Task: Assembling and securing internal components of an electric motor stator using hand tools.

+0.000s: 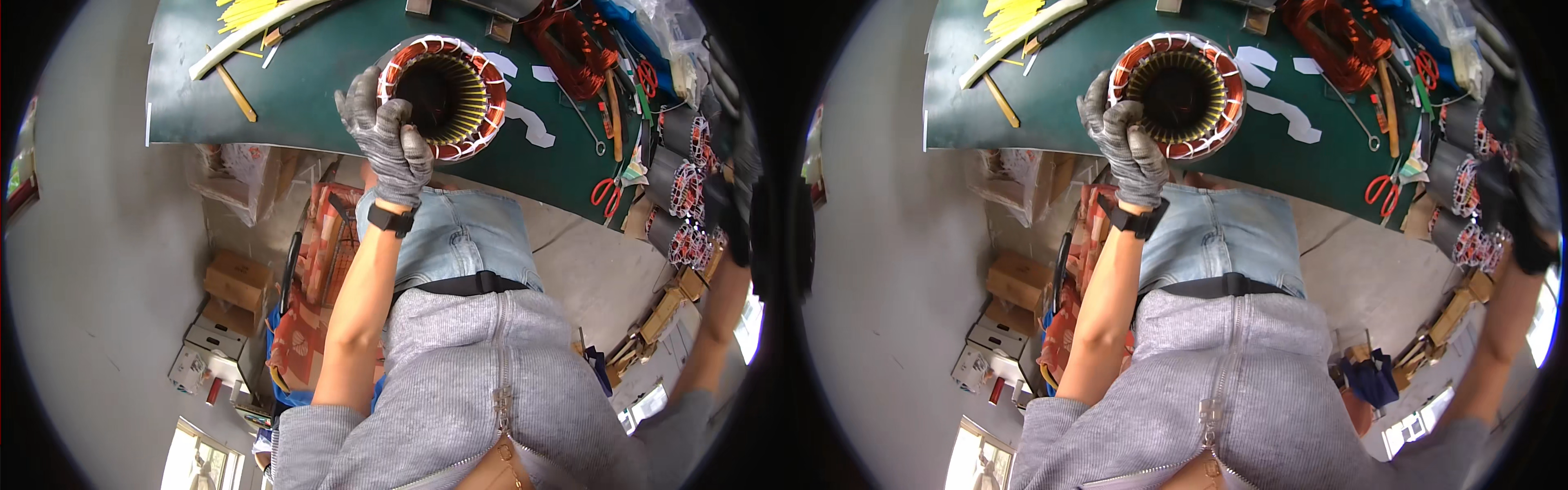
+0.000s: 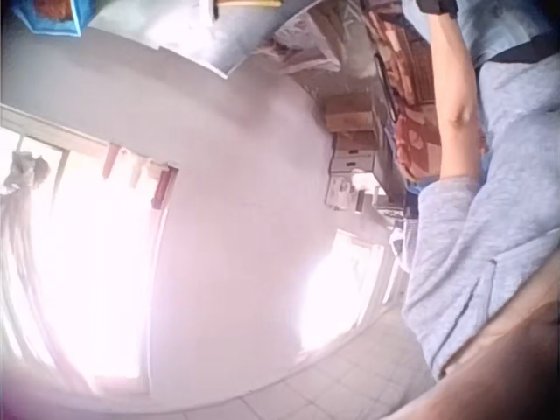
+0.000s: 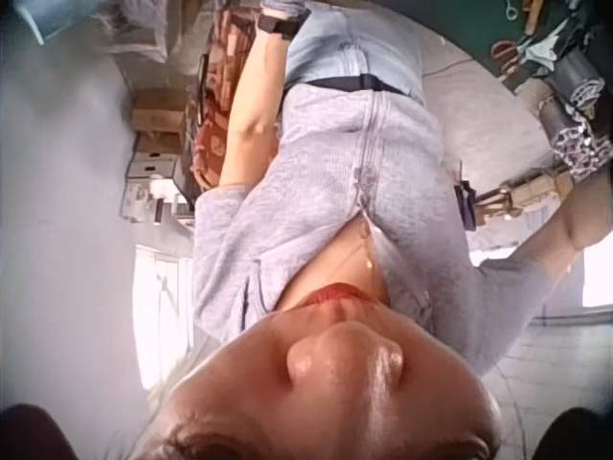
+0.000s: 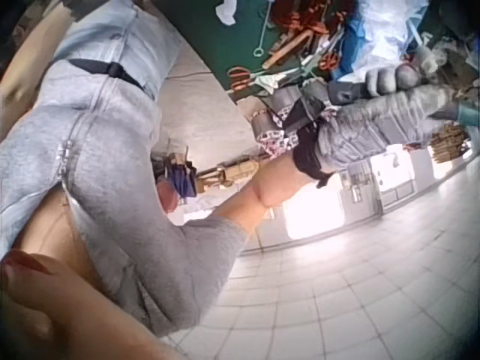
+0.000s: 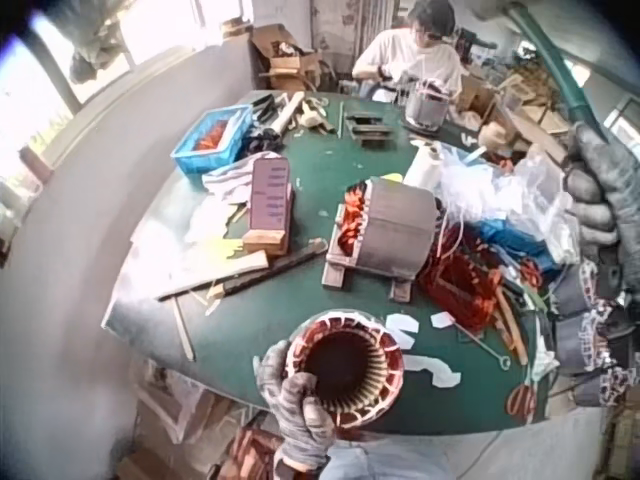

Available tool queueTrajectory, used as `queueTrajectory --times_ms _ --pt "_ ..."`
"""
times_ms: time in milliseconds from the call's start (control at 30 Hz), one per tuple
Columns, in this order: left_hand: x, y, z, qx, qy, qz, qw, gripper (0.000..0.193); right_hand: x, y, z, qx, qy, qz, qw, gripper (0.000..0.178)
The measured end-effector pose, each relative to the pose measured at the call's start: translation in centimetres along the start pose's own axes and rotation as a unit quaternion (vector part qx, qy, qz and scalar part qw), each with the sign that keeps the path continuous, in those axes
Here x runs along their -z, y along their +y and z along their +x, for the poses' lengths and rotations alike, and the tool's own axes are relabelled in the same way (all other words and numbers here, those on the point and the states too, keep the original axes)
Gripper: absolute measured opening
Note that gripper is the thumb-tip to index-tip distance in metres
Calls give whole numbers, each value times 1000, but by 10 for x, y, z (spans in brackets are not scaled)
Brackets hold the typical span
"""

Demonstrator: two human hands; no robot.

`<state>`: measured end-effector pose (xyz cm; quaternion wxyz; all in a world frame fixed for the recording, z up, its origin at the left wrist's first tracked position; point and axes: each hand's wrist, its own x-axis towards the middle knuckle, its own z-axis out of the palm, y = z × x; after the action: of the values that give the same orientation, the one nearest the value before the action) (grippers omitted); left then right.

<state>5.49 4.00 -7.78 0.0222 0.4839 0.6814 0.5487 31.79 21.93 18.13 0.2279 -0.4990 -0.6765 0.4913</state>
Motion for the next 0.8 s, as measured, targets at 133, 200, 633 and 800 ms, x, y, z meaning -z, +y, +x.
queueTrajectory --times_ms 133,200,633,800 --pt "0 -7 0 34 -29 59 997 36 -34 49 -22 -65 -78 -230 968 30" --pt "2 -10 3 -26 -2 61 998 35 -27 58 -41 -104 -286 -358 883 32" --pt "7 -16 13 -105 -8 76 992 47 -48 4 -5 64 -388 -318 863 29" --pt "6 -17 16 -61 -37 71 995 39 -21 18 16 26 36 125 991 40"
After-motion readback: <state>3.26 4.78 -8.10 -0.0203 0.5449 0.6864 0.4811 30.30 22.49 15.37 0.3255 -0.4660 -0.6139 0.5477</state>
